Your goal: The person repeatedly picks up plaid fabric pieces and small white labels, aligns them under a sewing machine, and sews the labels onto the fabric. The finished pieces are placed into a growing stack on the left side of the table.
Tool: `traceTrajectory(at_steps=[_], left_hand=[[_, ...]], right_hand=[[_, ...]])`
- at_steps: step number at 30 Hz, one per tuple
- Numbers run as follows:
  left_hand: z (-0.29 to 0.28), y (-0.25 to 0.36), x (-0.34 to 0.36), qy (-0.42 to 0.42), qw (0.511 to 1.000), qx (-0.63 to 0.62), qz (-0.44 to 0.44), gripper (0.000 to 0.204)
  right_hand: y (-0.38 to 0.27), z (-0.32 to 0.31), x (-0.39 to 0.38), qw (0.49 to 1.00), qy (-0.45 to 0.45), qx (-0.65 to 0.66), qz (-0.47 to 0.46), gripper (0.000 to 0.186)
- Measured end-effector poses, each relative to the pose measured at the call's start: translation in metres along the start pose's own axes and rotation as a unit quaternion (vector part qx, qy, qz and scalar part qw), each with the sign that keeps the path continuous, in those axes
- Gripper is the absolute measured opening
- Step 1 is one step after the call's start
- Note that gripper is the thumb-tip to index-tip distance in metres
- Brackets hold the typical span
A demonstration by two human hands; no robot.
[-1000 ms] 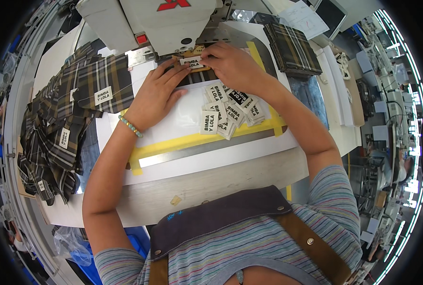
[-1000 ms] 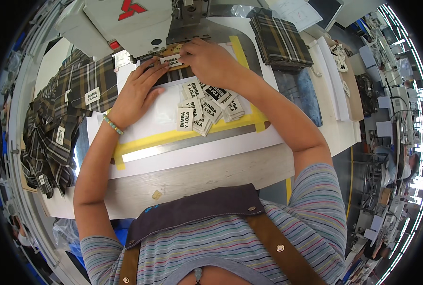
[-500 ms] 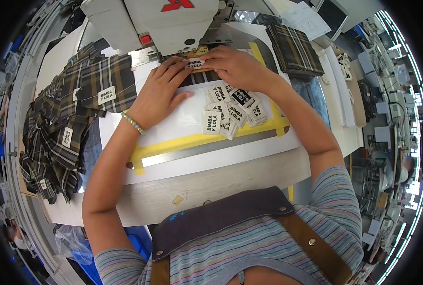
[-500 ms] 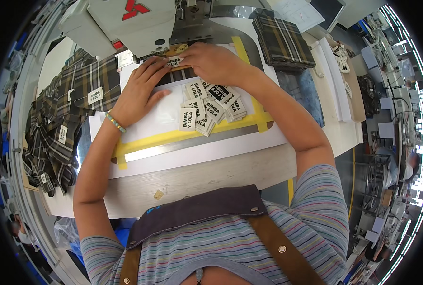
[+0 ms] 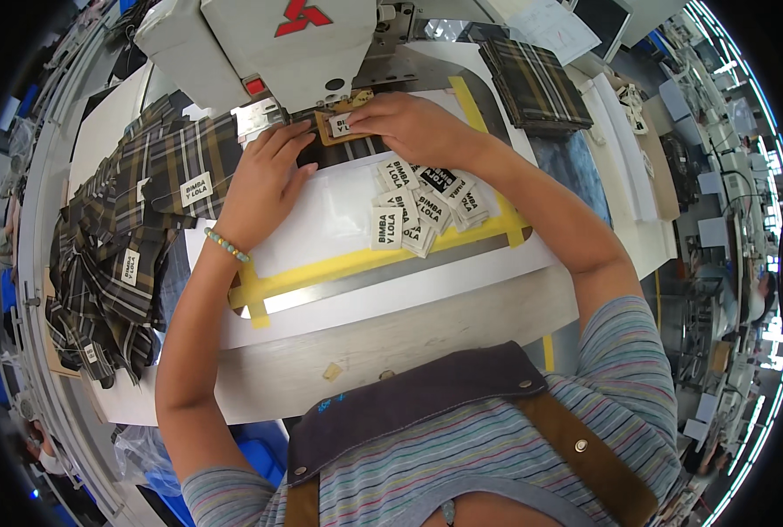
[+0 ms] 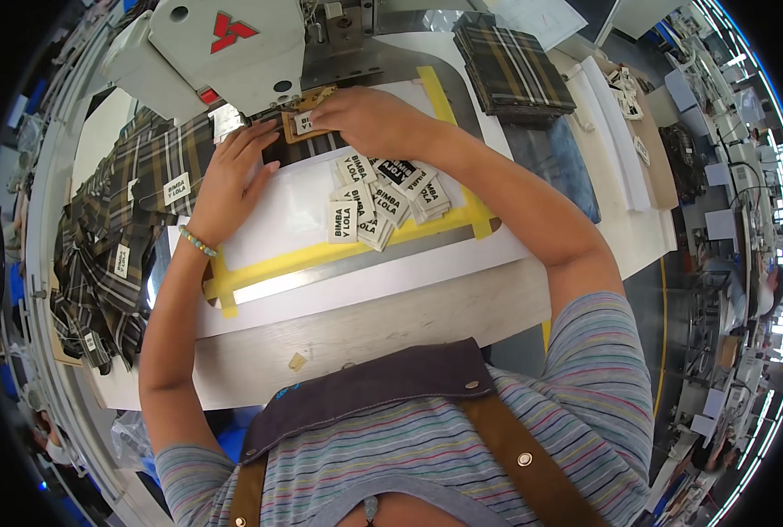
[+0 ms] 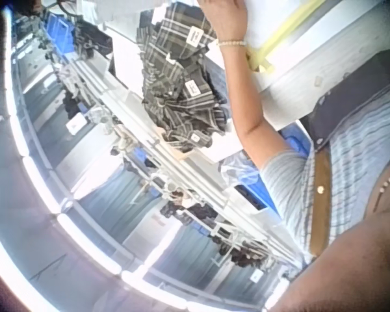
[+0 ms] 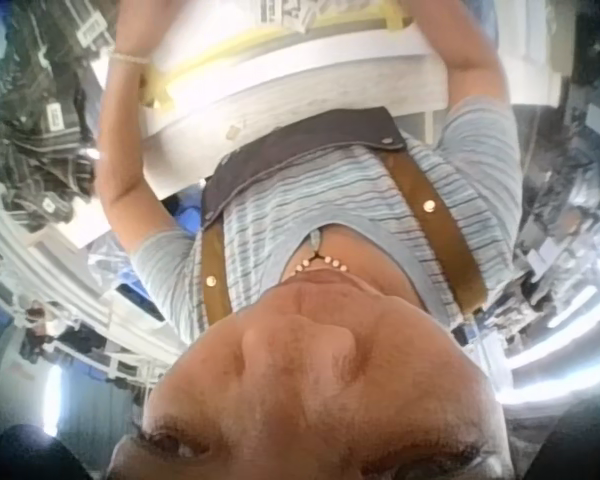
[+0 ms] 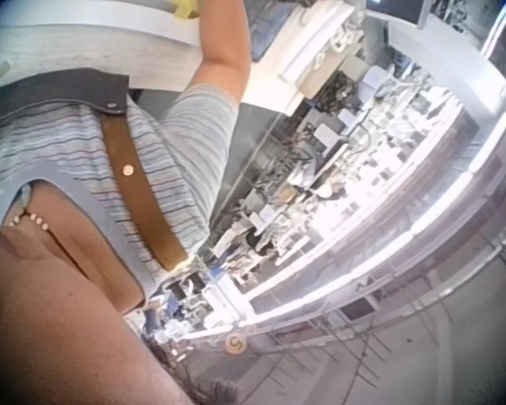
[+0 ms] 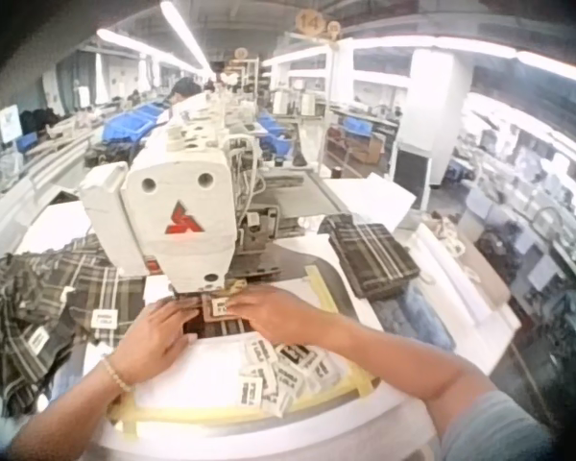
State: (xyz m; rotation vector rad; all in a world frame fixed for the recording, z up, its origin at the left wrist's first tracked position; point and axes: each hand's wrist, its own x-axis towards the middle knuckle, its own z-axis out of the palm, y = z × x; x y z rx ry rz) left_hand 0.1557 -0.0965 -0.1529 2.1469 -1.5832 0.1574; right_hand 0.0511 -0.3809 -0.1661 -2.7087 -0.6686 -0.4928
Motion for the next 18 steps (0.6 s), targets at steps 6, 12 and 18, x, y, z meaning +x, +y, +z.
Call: traceTrajectory(at_steps=[6, 12, 18], left_hand=[[0.006, -0.005, -0.002, -0.018, 0.999, 0.031, 0.02, 0.044], [0.004, -0.005, -0.001, -0.038, 0.996, 0.073, 0.029, 0.044], [0.0, 0.005, 0.002, -0.054, 0.991, 0.111, 0.042, 0.043]], right_hand=[[0.001, -0.001, 0.008, 1.0, -0.006, 0.001, -0.007, 0.04], [0.0, -0.002, 0.01, 1.0, -0.024, 0.015, -0.005, 0.044], [-0.004, -0.002, 0.012, 0.999, -0.031, -0.032, -0.026, 0.048]])
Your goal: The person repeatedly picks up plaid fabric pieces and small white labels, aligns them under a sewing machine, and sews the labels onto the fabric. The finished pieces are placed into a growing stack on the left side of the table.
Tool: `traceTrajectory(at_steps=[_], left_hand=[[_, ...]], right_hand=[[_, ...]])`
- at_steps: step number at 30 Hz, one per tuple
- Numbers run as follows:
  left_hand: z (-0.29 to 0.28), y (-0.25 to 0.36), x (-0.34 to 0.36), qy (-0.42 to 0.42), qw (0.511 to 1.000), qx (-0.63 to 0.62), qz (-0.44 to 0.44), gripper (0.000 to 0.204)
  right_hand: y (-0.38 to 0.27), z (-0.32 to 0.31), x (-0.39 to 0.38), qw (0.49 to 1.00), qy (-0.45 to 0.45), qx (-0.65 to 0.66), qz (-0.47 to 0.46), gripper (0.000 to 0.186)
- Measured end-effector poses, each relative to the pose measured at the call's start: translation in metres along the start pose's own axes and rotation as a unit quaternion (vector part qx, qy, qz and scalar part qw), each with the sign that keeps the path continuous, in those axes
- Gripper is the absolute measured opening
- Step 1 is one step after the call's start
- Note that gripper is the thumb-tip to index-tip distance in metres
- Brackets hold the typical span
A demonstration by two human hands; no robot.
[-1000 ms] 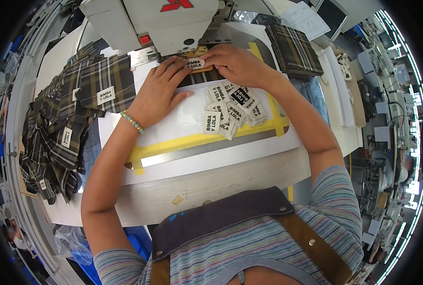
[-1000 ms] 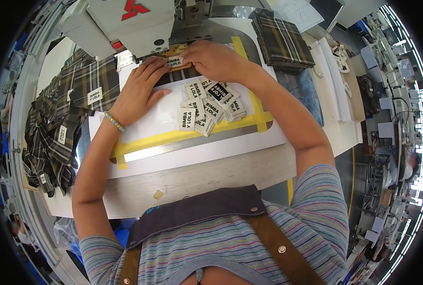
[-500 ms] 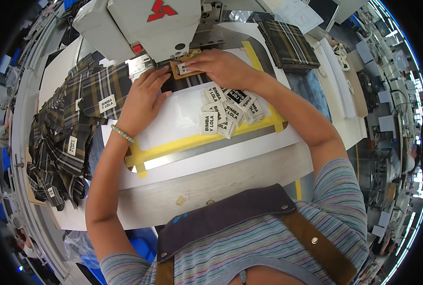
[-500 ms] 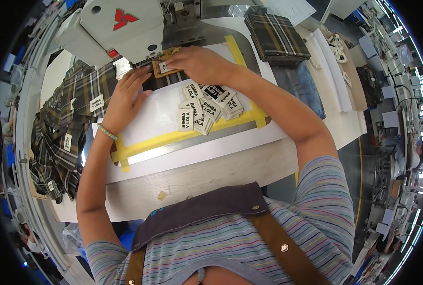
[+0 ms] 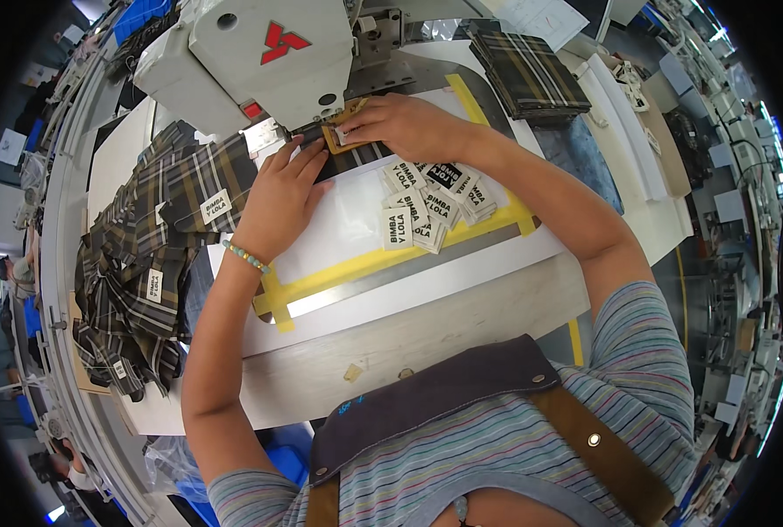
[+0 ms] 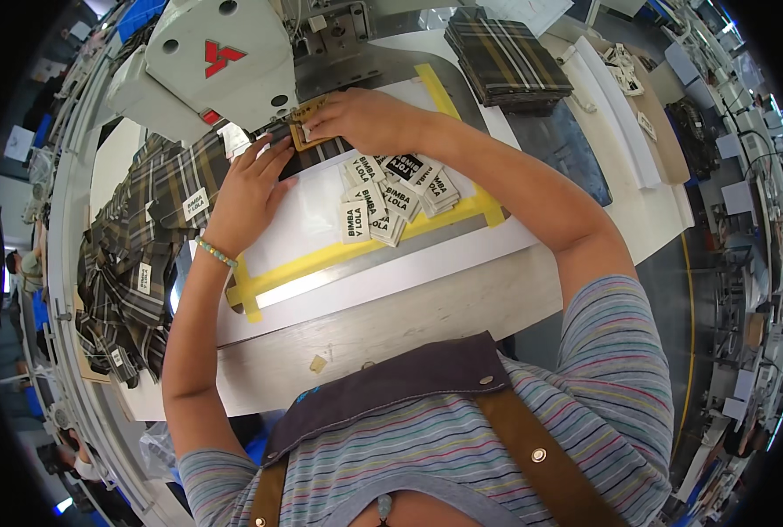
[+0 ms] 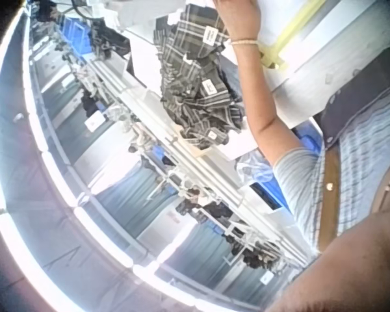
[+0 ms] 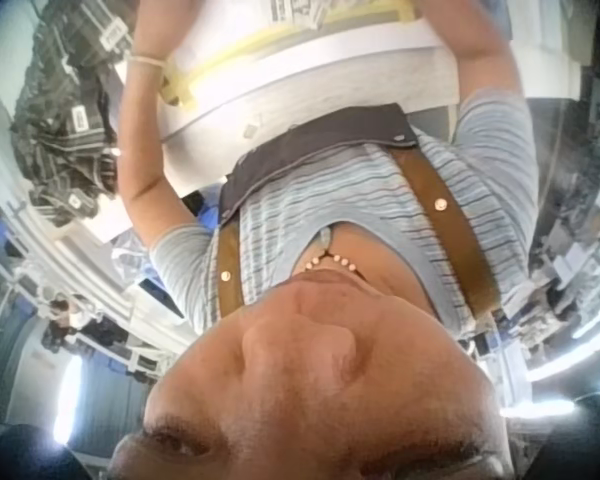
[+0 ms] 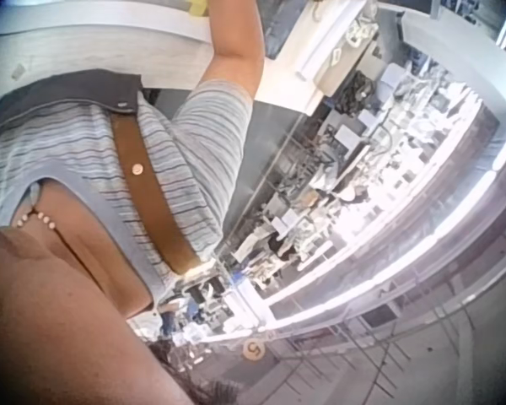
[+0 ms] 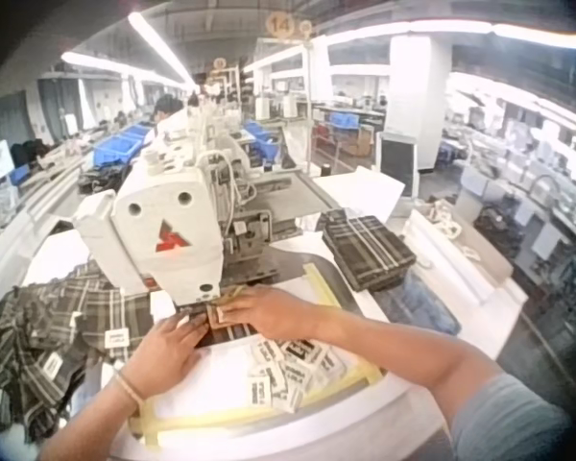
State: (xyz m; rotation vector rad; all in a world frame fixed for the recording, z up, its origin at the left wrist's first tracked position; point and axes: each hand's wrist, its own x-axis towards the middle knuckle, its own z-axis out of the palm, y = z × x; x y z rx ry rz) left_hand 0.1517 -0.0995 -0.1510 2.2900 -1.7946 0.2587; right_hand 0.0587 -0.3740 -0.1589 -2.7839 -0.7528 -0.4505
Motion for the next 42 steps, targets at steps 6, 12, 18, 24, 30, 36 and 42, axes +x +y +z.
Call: traceTrajectory(at_steps=[6, 12, 18, 24, 30, 36, 42], left_hand=[[-0.001, 0.002, 0.005, 0.001, 1.0, 0.015, 0.012, 0.043], [-0.003, 0.003, 0.005, -0.004, 1.0, 0.007, 0.011, 0.046], [-0.005, 0.005, 0.008, -0.015, 1.0, 0.0, 0.009, 0.049], [-0.003, 0.001, 0.007, -0.008, 1.0, -0.012, 0.0, 0.049], [-0.002, -0.007, 0.005, 0.003, 0.999, -0.035, -0.003, 0.049], [-0.004, -0.021, -0.02, 0.009, 0.999, -0.031, -0.01, 0.048], [-0.015, -0.021, -0.025, 0.007, 0.999, -0.046, 0.0, 0.043]], right_hand=[[0.003, 0.002, 0.002, 1.0, -0.003, 0.001, -0.001, 0.044], [0.002, 0.002, 0.003, 1.0, 0.004, 0.0, 0.001, 0.04], [0.005, 0.006, 0.003, 1.0, 0.006, 0.023, 0.003, 0.037], [0.006, 0.007, 0.007, 0.999, 0.008, 0.028, 0.014, 0.036], [0.006, 0.002, 0.01, 0.999, 0.015, 0.012, 0.038, 0.034], [0.0, -0.028, -0.009, 0.991, 0.063, 0.078, 0.085, 0.029], [0.027, -0.031, -0.055, 0.969, 0.211, -0.014, 0.125, 0.021]])
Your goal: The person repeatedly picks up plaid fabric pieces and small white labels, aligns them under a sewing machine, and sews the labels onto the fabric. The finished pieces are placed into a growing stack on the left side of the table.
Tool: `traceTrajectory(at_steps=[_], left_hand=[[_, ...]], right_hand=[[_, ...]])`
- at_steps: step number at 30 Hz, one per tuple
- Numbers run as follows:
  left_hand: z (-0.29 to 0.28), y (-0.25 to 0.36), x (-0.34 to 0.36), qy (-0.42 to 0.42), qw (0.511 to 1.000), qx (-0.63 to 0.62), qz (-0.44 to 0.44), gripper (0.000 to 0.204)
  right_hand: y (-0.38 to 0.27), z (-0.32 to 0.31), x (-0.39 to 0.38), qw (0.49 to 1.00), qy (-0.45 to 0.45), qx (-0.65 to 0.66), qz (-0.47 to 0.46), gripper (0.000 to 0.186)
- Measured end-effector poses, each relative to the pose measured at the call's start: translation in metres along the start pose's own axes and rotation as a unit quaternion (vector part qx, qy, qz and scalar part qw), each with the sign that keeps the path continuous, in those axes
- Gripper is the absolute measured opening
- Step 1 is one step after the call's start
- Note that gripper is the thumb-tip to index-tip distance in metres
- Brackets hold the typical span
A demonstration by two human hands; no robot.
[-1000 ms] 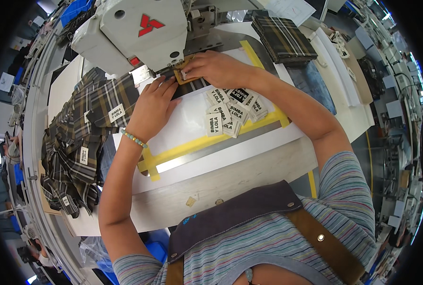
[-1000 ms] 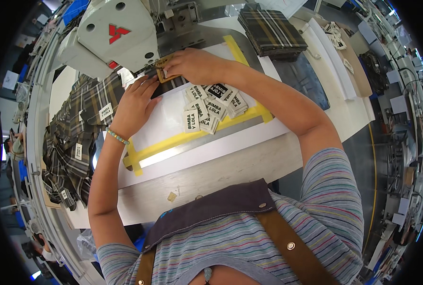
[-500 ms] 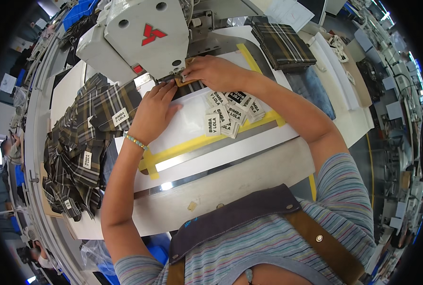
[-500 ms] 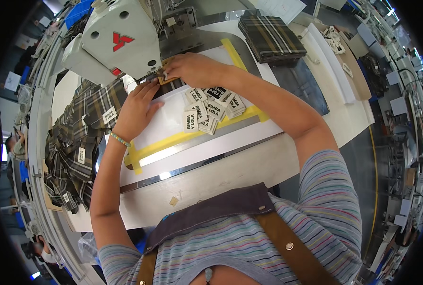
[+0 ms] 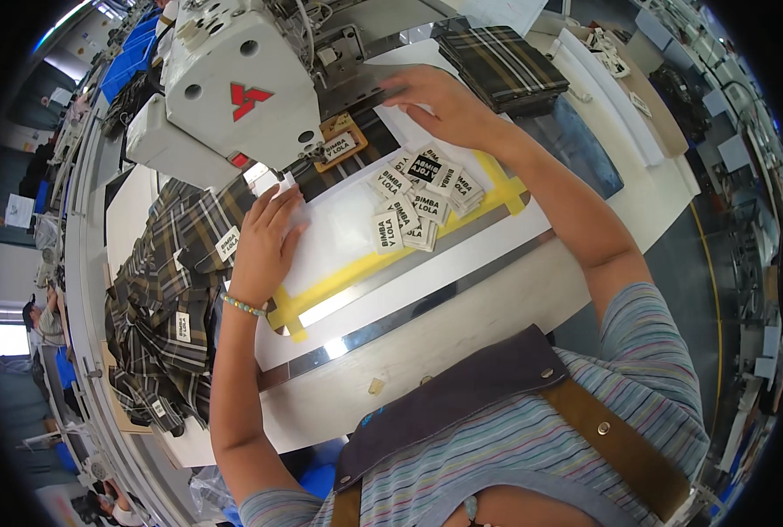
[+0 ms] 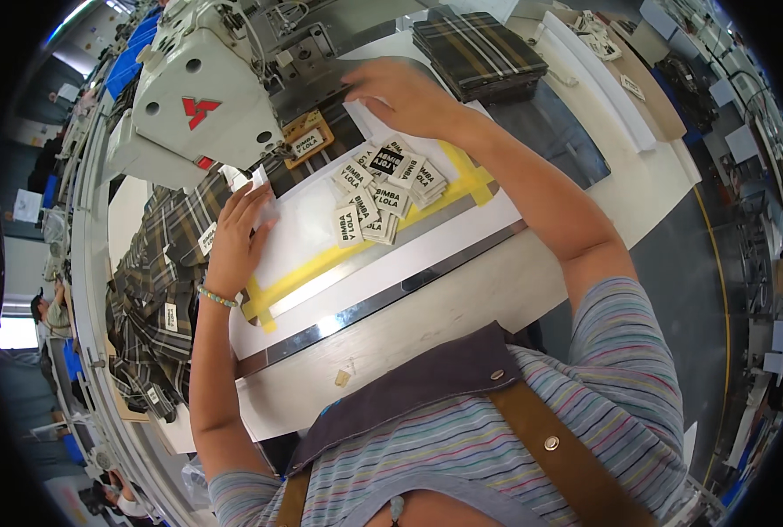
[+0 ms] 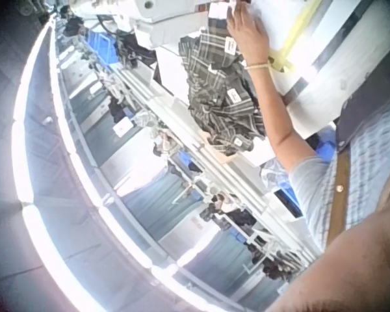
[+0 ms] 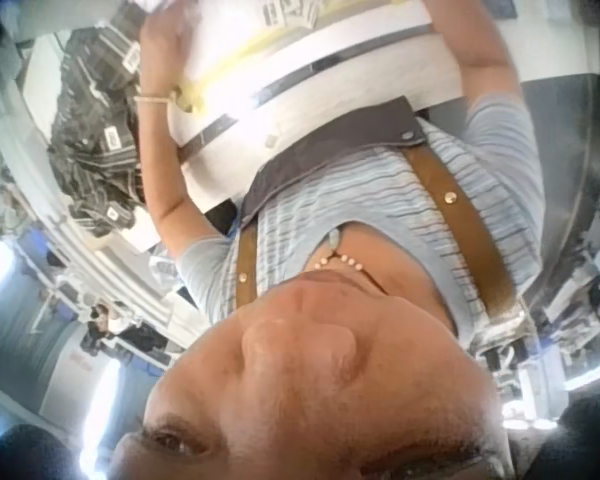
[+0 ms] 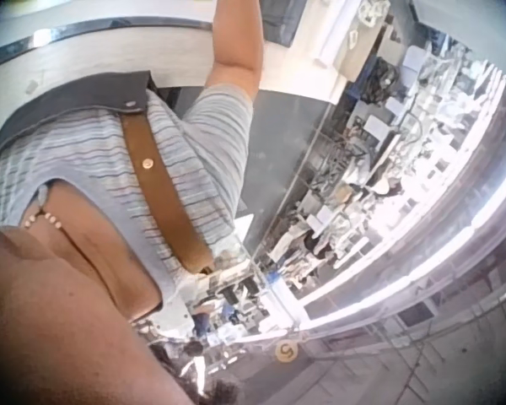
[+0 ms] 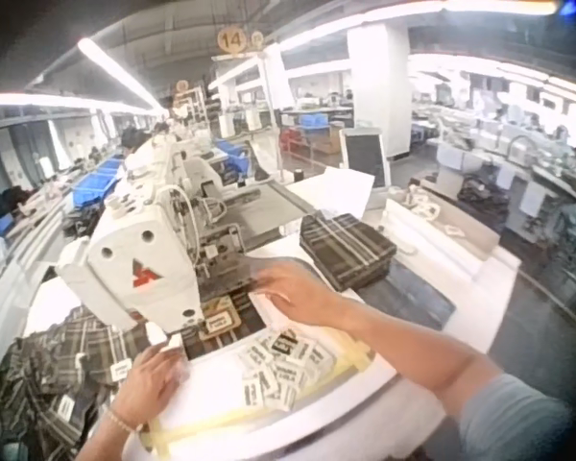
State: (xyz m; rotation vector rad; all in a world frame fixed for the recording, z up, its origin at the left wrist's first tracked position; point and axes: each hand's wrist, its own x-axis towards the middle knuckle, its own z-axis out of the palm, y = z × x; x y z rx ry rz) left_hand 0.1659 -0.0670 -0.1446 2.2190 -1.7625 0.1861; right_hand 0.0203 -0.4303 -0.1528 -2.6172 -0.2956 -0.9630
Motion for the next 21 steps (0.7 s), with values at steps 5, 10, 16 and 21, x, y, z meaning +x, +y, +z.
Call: traceTrajectory(at_steps=[5, 10, 16, 21], left_hand=[[-0.002, 0.013, 0.016, 0.021, 0.999, -0.042, 0.018, 0.039], [0.006, 0.027, 0.026, 0.022, 0.997, -0.058, 0.039, 0.041], [0.009, 0.024, 0.033, 0.02, 0.998, -0.041, 0.042, 0.046], [0.019, 0.017, 0.034, 0.018, 0.999, -0.041, 0.031, 0.044]], right_hand=[[0.023, -0.006, -0.009, 0.997, 0.045, -0.039, 0.049, 0.019], [0.024, -0.003, -0.009, 0.985, 0.072, 0.081, 0.135, 0.02], [0.033, -0.008, -0.01, 0.968, 0.074, 0.119, 0.21, 0.022], [0.038, -0.005, -0.015, 0.972, 0.066, 0.117, 0.192, 0.023]])
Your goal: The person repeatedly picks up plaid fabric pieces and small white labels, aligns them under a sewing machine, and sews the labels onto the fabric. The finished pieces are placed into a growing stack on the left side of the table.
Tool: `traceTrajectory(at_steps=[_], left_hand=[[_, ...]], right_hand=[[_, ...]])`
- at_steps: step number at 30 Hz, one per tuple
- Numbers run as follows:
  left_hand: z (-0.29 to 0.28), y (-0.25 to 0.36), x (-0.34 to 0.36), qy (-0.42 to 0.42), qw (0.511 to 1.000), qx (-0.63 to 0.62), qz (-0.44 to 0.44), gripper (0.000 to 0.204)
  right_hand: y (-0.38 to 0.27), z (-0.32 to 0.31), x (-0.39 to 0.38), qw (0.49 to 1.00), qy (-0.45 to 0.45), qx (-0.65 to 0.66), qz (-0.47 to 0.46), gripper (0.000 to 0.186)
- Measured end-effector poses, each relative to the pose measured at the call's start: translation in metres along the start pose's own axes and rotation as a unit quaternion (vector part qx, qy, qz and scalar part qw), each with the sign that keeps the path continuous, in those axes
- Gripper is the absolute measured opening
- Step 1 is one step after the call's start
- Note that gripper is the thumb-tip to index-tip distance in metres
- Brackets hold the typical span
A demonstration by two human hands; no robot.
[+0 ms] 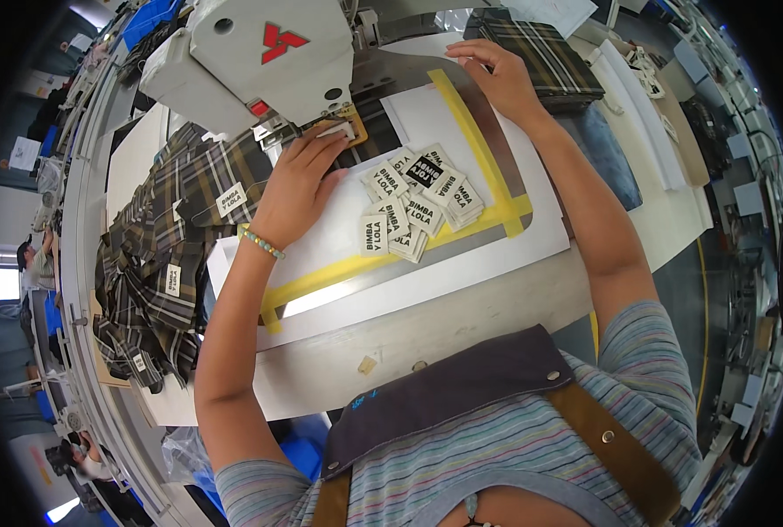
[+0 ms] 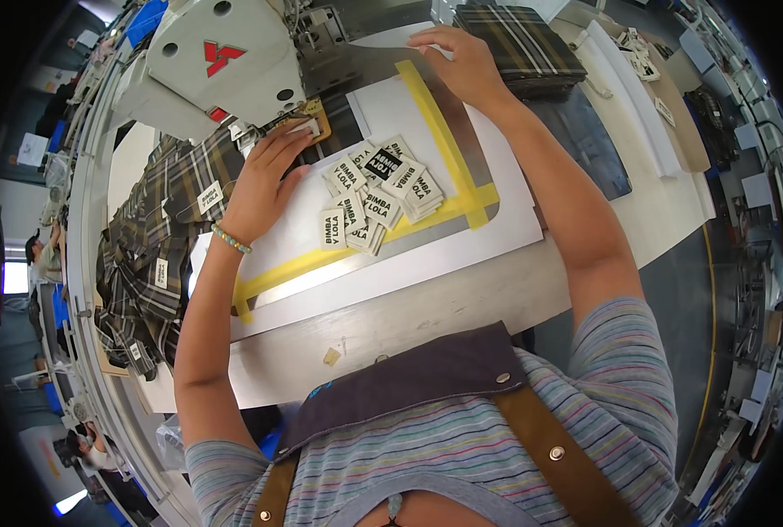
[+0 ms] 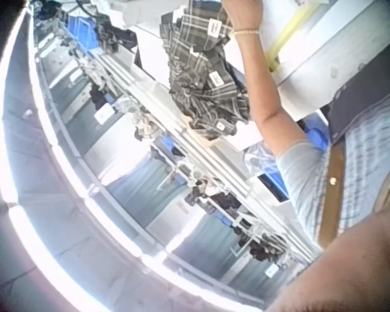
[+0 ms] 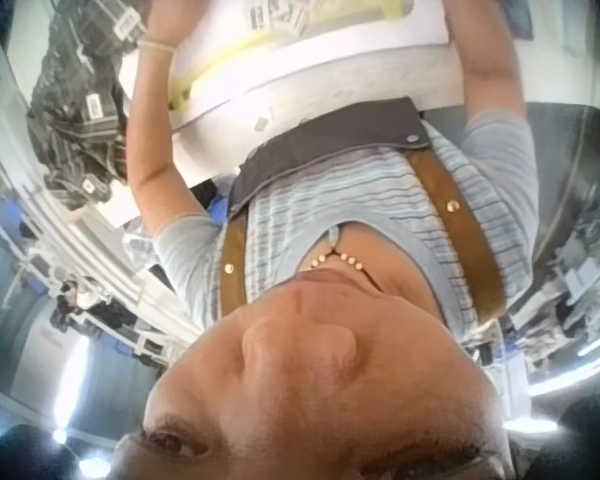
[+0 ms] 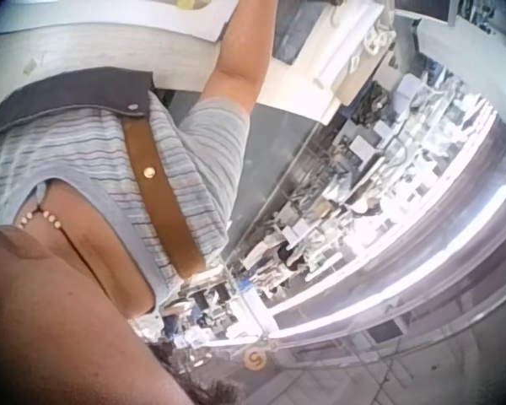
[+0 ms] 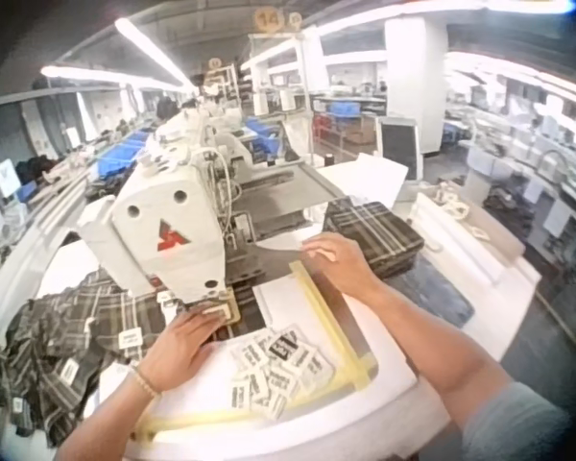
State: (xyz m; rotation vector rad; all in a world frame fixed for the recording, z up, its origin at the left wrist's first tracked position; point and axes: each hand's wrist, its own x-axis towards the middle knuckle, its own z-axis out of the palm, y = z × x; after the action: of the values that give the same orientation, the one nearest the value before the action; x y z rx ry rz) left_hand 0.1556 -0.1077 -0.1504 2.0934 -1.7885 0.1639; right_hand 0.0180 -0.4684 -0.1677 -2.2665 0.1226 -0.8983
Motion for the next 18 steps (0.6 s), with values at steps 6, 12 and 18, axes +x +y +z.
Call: traceTrajectory(at_steps=[6, 12, 18], left_hand=[[0.0034, -0.0059, 0.0033, -0.008, 1.0, 0.001, -0.01, 0.043], [0.0042, -0.0091, 0.0068, 0.003, 1.0, 0.007, -0.002, 0.041], [-0.0019, -0.0084, 0.0096, -0.022, 0.999, -0.031, -0.031, 0.04]], right_hand=[[0.0014, -0.0007, 0.001, 1.0, -0.015, -0.009, 0.007, 0.023], [-0.0027, -0.0001, 0.0007, 0.999, -0.023, -0.014, 0.029, 0.024], [-0.0057, -0.0012, 0.0034, 0.999, -0.028, -0.023, 0.022, 0.024]])
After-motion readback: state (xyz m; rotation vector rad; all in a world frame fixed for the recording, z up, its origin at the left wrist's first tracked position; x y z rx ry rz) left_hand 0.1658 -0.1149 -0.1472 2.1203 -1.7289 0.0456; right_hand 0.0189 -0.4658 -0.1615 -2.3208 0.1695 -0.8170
